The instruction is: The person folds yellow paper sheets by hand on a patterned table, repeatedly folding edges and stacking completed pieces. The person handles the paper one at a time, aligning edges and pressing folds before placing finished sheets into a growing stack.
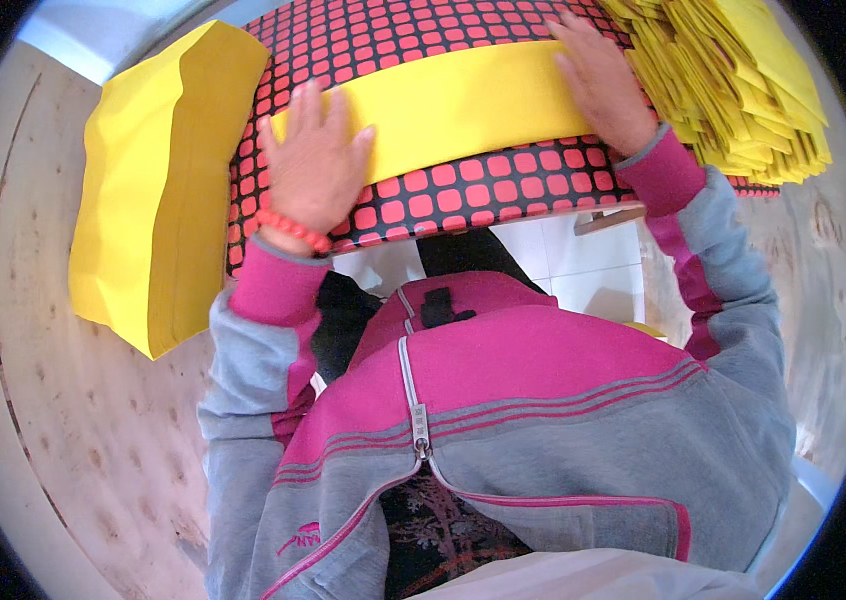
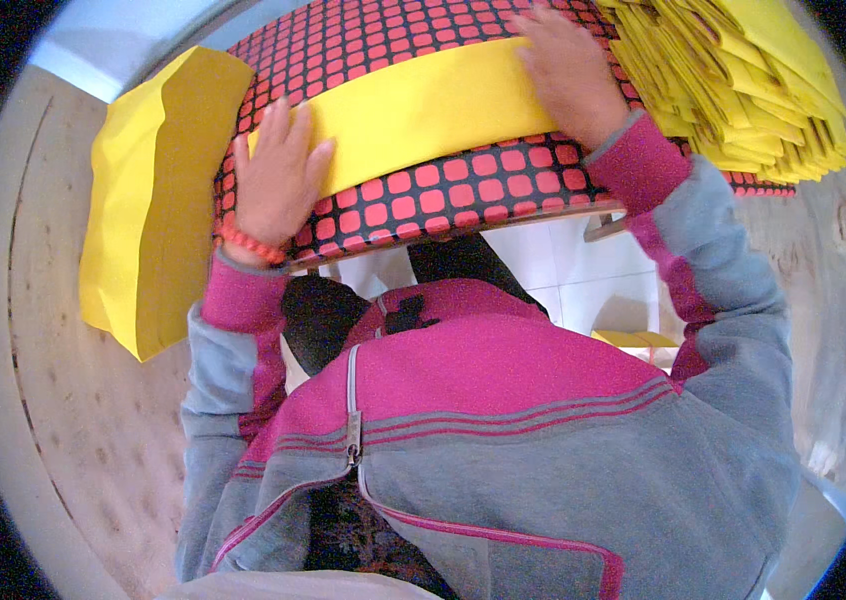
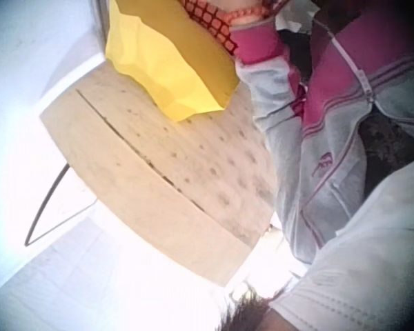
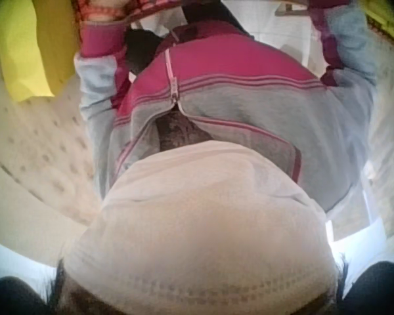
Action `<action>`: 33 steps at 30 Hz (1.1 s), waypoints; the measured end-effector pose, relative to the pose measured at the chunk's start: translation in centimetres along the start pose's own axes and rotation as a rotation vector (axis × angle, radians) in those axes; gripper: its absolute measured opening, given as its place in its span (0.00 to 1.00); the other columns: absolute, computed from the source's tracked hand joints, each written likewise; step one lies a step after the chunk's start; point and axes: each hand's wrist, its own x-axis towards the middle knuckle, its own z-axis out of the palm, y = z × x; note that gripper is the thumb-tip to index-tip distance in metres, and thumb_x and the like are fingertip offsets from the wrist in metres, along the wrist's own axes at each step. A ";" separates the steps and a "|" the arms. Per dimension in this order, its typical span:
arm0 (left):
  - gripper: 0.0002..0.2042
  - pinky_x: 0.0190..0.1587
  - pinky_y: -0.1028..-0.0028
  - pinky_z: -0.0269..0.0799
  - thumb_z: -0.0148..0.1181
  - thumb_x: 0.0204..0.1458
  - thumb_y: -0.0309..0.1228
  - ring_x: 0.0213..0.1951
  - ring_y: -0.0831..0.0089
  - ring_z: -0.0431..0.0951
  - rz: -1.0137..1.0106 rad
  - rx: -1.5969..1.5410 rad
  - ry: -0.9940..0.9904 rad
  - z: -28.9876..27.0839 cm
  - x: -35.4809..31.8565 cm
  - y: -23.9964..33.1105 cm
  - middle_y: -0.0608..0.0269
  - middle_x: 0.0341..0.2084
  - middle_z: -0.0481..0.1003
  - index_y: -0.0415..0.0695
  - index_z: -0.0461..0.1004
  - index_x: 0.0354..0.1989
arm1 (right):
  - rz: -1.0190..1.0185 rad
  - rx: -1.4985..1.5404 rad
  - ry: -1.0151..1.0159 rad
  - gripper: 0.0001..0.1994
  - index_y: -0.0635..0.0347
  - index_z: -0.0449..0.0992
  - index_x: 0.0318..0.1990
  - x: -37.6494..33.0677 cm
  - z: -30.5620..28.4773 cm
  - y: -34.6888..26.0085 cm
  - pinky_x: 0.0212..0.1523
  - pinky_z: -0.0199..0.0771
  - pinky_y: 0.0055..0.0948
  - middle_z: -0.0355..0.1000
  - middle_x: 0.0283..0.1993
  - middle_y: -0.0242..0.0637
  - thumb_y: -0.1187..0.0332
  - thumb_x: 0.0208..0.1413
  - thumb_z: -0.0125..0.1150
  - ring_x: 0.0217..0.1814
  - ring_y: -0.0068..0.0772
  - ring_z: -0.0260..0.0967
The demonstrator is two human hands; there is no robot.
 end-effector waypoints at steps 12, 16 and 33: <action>0.35 0.70 0.39 0.49 0.50 0.63 0.55 0.74 0.51 0.55 0.056 -0.146 0.019 3.0 1.1 1.4 0.43 0.73 0.57 0.43 0.62 0.72 | -0.209 0.109 0.055 0.21 0.64 0.70 0.64 0.4 4.1 -3.8 0.70 0.60 0.49 0.69 0.66 0.54 0.62 0.70 0.46 0.71 0.53 0.63; 0.35 0.71 0.39 0.48 0.49 0.64 0.54 0.75 0.50 0.53 -0.021 -0.136 -0.002 2.0 -1.2 -2.3 0.42 0.73 0.55 0.41 0.60 0.73 | -0.081 0.024 0.024 0.23 0.61 0.69 0.67 -1.6 3.7 2.0 0.72 0.59 0.50 0.65 0.70 0.54 0.60 0.71 0.44 0.74 0.53 0.60; 0.32 0.71 0.41 0.49 0.51 0.64 0.52 0.74 0.51 0.56 0.096 -0.166 0.071 2.8 0.9 2.8 0.44 0.72 0.58 0.43 0.64 0.70 | -0.141 0.062 0.059 0.19 0.62 0.73 0.60 0.7 4.5 -4.2 0.67 0.65 0.48 0.70 0.65 0.51 0.63 0.67 0.49 0.69 0.50 0.66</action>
